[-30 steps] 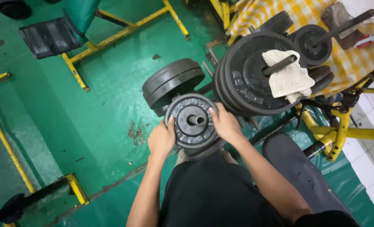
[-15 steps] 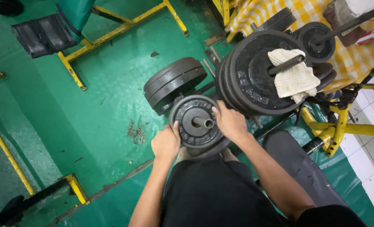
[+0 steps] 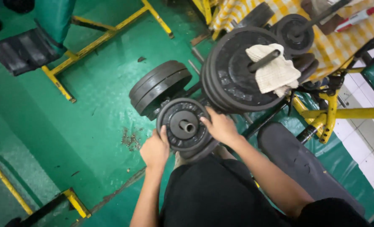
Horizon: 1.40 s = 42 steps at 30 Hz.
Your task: Cleaning and organizing weight plates in a gym.
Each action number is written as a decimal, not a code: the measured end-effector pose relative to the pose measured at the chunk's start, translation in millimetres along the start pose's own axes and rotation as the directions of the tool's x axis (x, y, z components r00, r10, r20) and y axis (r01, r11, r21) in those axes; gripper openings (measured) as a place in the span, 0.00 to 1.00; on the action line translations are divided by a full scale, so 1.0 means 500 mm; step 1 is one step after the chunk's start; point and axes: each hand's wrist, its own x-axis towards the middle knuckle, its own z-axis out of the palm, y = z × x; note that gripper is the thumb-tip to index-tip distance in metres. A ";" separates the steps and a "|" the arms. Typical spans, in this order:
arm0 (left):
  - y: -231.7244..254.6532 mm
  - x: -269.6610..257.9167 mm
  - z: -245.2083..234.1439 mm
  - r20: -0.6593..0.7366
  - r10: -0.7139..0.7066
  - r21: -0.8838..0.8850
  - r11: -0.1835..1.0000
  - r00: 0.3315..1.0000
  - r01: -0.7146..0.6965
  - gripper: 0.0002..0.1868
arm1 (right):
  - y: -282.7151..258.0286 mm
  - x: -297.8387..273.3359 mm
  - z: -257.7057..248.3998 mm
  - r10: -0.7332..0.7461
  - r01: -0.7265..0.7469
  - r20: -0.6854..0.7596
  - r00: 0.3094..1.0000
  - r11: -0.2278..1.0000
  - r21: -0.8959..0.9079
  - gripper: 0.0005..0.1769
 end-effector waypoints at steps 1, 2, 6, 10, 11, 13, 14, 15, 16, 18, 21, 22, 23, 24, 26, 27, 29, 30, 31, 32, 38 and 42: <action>-0.001 -0.001 0.001 0.003 0.006 0.004 1.000 1.000 -0.006 0.31 | 0.000 -0.006 -0.002 0.006 -0.006 -0.003 1.000 1.000 0.004 0.30; -0.001 -0.003 0.003 -0.001 -0.007 0.005 1.000 1.000 0.007 0.31 | 0.002 -0.012 -0.003 0.023 -0.023 0.021 1.000 0.999 0.028 0.31; -0.021 0.003 0.025 -0.039 -0.012 0.049 0.999 0.999 0.014 0.31 | 0.000 -0.038 -0.044 0.092 -0.113 0.157 0.983 0.985 0.133 0.37; -0.004 -0.012 0.000 -0.034 -0.031 0.031 0.999 0.999 0.033 0.32 | 0.096 -0.066 -0.041 -0.015 -0.014 0.148 0.989 0.981 0.195 0.37; 0.007 -0.018 -0.007 -0.067 -0.060 0.030 0.998 0.996 0.062 0.32 | 0.122 -0.072 -0.046 -0.046 0.011 0.159 0.986 0.976 0.218 0.38; 0.037 -0.039 -0.033 -0.105 -0.087 0.029 0.996 0.991 0.090 0.31 | 0.172 -0.083 -0.063 -0.081 0.038 0.167 0.983 0.969 0.243 0.39; 0.056 -0.055 -0.051 -0.257 -0.085 -0.159 0.986 0.963 0.045 0.26 | 0.195 -0.089 -0.074 -0.092 0.049 0.174 0.980 0.970 0.236 0.34; 0.076 -0.071 -0.068 -0.399 -0.108 -0.331 0.943 0.911 -0.032 0.22 | 0.220 -0.097 -0.085 -0.100 0.057 0.180 0.979 0.971 0.231 0.31; 0.085 -0.087 -0.070 -0.401 -0.104 -0.328 0.944 0.910 -0.037 0.22 | 0.240 -0.103 -0.103 -0.100 0.057 0.175 0.979 0.971 0.234 0.31; 0.110 -0.111 -0.074 -0.695 -0.052 -0.419 0.840 0.717 -0.345 0.14 | 0.283 -0.115 -0.142 -0.054 -0.004 0.227 0.972 0.969 0.247 0.27; 0.214 -0.175 -0.095 -0.815 -0.039 -0.367 0.807 0.578 -0.463 0.08 | 0.384 -0.112 -0.161 -0.094 0.052 0.171 0.981 0.971 0.235 0.25; 0.256 -0.193 -0.095 -0.813 -0.035 -0.368 0.804 0.581 -0.467 0.08 | 0.410 -0.111 -0.174 -0.087 0.046 0.167 0.982 0.971 0.235 0.25; 0.295 -0.211 -0.095 -0.838 -0.040 -0.417 0.689 0.543 -0.593 0.08 | 0.435 -0.109 -0.187 -0.089 0.053 0.174 0.981 0.977 0.205 0.25; 0.332 -0.228 -0.096 -0.861 -0.054 -0.448 0.553 0.506 -0.702 0.08 | 0.459 -0.106 -0.197 -0.091 0.059 0.182 0.979 0.983 0.174 0.25; 0.401 -0.248 -0.074 -0.852 -0.025 -0.459 0.517 0.522 -0.723 0.08 | 0.494 -0.100 -0.218 -0.075 0.046 0.178 0.981 0.987 0.157 0.26; 0.429 -0.261 -0.065 -0.848 0.001 -0.462 0.487 0.530 -0.741 0.09 | 0.507 -0.099 -0.224 -0.069 0.044 0.177 0.982 0.989 0.144 0.27; 0.465 -0.273 -0.036 -0.802 0.109 -0.473 0.485 0.588 -0.736 0.08 | 0.524 -0.105 -0.245 -0.048 0.025 0.152 0.987 0.989 0.145 0.27; 0.481 -0.275 -0.025 -0.749 0.215 -0.477 0.482 0.626 -0.735 0.08 | 0.528 -0.103 -0.255 -0.034 0.016 0.122 0.992 0.989 0.146 0.27; 0.494 -0.277 -0.023 -0.751 0.221 -0.472 0.481 0.623 -0.739 0.08 | 0.539 -0.103 -0.256 -0.034 0.016 0.117 0.993 0.988 0.152 0.27; 0.505 -0.278 -0.022 -0.717 0.270 -0.477 0.482 0.643 -0.735 0.07 | 0.548 -0.103 -0.255 -0.023 0.008 0.086 0.996 0.985 0.175 0.26; 0.503 -0.267 -0.033 -0.561 0.449 -0.502 0.484 0.695 -0.717 0.05 | 0.549 -0.117 -0.213 0.015 -0.014 -0.001 1.000 0.975 0.222 0.26; 0.490 -0.245 -0.051 -0.451 0.546 -0.516 0.487 0.706 -0.705 0.06 | 0.510 -0.137 -0.192 0.075 -0.075 0.010 0.997 0.975 0.207 0.26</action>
